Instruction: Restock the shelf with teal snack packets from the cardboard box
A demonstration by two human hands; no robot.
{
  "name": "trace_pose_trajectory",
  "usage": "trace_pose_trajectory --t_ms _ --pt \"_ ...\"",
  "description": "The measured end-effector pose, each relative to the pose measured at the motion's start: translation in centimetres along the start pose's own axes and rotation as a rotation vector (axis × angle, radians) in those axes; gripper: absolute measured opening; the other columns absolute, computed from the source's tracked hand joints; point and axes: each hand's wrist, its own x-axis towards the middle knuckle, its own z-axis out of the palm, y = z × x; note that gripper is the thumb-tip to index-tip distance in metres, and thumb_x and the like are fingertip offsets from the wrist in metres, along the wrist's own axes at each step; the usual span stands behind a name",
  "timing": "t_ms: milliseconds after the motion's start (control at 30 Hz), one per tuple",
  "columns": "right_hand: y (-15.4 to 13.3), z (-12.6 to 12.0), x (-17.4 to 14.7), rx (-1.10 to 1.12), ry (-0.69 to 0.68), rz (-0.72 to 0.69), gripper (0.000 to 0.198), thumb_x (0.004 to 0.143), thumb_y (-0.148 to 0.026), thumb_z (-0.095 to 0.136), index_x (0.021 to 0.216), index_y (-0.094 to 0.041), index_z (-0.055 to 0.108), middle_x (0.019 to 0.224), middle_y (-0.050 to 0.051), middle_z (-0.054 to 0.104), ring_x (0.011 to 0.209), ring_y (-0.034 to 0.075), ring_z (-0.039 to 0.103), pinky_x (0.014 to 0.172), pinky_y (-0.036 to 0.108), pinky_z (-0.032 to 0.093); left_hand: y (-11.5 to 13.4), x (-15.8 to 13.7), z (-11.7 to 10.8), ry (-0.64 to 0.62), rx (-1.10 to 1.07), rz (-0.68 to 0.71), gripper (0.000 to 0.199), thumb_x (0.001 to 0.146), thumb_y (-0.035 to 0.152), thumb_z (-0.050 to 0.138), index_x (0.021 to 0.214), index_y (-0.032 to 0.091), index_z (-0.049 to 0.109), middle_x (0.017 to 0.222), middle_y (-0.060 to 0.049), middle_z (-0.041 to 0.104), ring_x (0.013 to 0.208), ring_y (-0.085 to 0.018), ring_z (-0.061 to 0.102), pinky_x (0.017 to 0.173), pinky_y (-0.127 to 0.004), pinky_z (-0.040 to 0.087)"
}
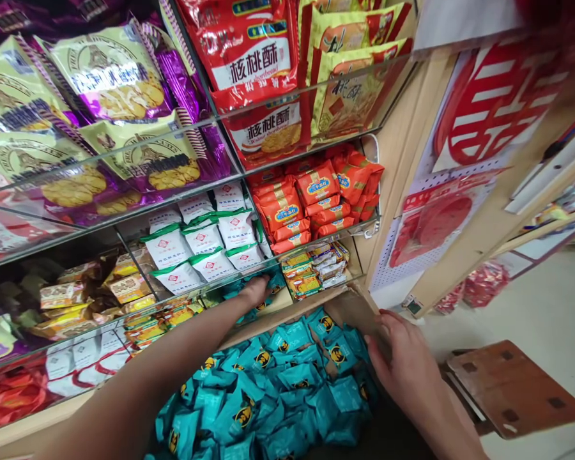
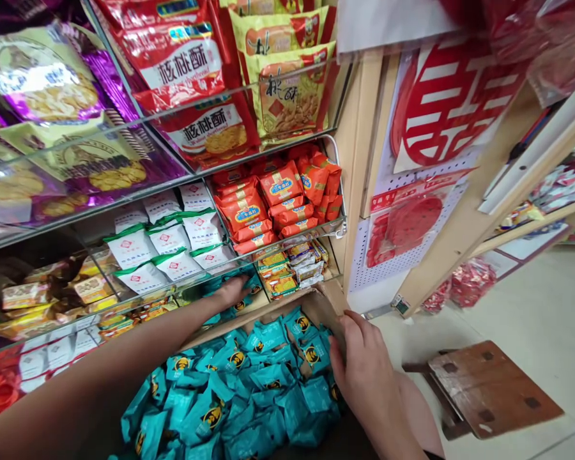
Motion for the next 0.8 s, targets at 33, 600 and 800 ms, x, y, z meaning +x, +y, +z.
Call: trace_pose_trajectory --t_ms 33,600,800 --pt "-0.1 0.0 0.0 -0.002 0.001 0.0 0.031 0.083 -0.033 0.046 0.108 -0.015 0.044 0.106 0.013 0.053 0.096 0.025 0.05 0.081 0.039 0.044 0.1 -0.1 -0.1 0.006 0.016 0.005 0.024 0.081 0.029 0.05 0.102 0.018 0.052 0.108 -0.01 0.057 0.101 -0.023 0.054 0.084 -0.031 0.04" --pt "-0.2 -0.2 0.1 -0.017 -0.001 -0.012 0.031 0.081 -0.029 0.048 0.108 -0.013 0.045 0.107 0.014 0.053 0.095 0.025 0.05 0.078 0.039 0.045 -0.1 -1.0 -1.5 0.096 0.229 0.177 0.053 0.072 0.048 0.057 0.113 0.018 0.042 0.115 -0.013 0.047 0.107 -0.028 0.047 0.085 -0.037 0.04" --pt "-0.1 -0.1 0.1 -0.025 -0.006 -0.012 0.032 0.081 -0.03 0.048 0.108 -0.013 0.045 0.107 0.015 0.053 0.096 0.026 0.05 0.077 0.041 0.045 -2.3 -2.7 -1.2 0.045 0.321 0.159 0.054 0.062 0.042 0.067 0.107 0.017 0.048 0.11 -0.015 0.05 0.104 -0.031 0.049 0.084 -0.04 0.041"
